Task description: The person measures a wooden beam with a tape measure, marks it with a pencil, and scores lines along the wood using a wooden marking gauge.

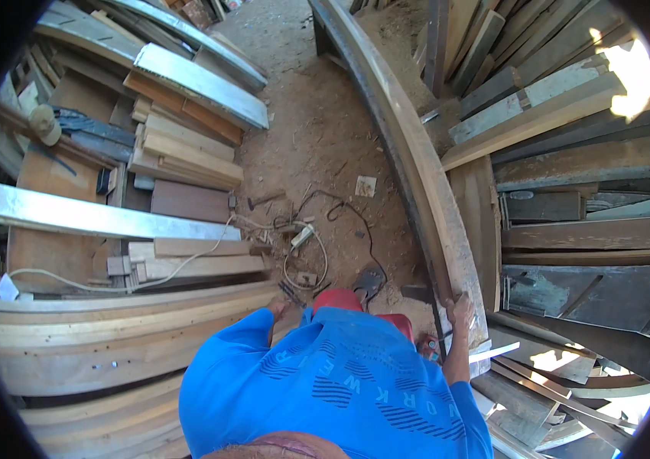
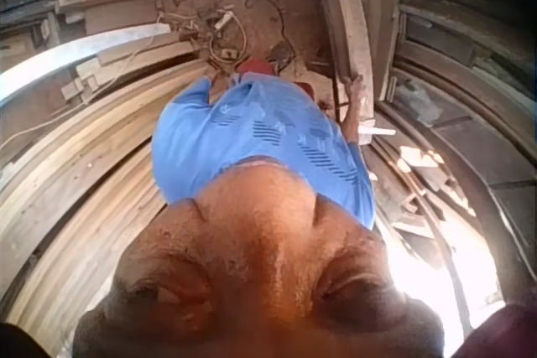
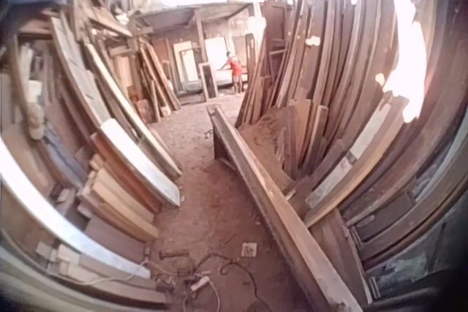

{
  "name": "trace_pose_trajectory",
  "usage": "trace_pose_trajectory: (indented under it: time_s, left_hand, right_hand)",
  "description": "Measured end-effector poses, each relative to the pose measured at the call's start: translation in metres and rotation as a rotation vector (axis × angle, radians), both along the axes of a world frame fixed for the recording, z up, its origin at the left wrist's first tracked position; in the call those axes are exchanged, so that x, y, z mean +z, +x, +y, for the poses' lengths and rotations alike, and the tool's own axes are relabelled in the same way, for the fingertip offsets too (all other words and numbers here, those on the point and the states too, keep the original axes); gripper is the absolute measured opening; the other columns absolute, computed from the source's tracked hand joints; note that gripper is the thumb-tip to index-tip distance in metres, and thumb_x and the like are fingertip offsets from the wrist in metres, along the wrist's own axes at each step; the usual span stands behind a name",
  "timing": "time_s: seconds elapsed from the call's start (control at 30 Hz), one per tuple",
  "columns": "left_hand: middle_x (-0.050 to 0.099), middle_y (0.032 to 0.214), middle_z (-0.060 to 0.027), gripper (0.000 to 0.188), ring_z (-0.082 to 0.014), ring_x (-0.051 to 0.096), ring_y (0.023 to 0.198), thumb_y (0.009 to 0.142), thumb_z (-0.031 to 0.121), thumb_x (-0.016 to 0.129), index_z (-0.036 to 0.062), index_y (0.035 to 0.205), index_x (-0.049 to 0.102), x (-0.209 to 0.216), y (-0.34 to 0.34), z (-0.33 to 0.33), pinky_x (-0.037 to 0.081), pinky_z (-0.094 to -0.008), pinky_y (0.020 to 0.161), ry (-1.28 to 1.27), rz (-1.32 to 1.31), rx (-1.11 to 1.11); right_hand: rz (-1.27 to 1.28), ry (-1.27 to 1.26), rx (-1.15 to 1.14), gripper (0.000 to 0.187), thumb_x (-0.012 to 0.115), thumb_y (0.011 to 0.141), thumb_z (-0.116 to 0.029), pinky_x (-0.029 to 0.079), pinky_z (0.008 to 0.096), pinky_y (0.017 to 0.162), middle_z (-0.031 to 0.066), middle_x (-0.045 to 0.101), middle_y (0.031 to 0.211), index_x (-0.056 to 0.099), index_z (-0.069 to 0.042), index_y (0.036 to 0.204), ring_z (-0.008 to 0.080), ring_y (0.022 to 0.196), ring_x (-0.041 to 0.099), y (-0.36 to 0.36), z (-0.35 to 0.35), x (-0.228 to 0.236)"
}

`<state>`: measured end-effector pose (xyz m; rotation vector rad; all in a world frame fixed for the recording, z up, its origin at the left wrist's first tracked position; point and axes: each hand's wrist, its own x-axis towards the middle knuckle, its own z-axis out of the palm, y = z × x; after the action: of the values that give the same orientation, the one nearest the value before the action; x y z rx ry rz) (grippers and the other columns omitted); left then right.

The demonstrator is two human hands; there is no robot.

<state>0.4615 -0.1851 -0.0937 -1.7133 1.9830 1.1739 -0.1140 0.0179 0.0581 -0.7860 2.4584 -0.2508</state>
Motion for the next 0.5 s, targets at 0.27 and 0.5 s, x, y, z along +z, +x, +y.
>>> trace_pose_trajectory:
  time_s: [0.27, 0.5]
  left_hand:
    - [0.071, 0.108, -0.0143, 0.046, -0.0235, 0.066, 0.091, 0.092, 0.041, 0.061, 0.0028, 0.116, 0.067, -0.003, -0.100, 0.109, 0.051, -0.0400, 0.078, 0.301, 0.274, 0.313]
    - [0.071, 0.109, -0.0176, 0.042, -0.0299, 0.068, 0.101, 0.091, 0.042, 0.058, 0.0082, 0.112, 0.070, -0.010, -0.065, 0.182, 0.051, -0.0387, 0.089, 0.250, 0.247, 0.541]
  right_hand:
    - [0.108, 0.084, 0.081, 0.057, 0.067, 0.085, -0.033, 0.045, 0.0526, 0.099, 0.0332, 0.060, 0.120, 0.052, 0.004, 0.126, 0.0476, 0.114, 0.058, 0.000, -0.014, -0.012]
    - [0.196, 0.120, 0.149, 0.062, 0.071, 0.086, -0.030, 0.049, 0.0508, 0.095, 0.0325, 0.064, 0.112, 0.047, 0.009, 0.128, 0.0479, 0.107, 0.063, 0.016, -0.022, 0.007]
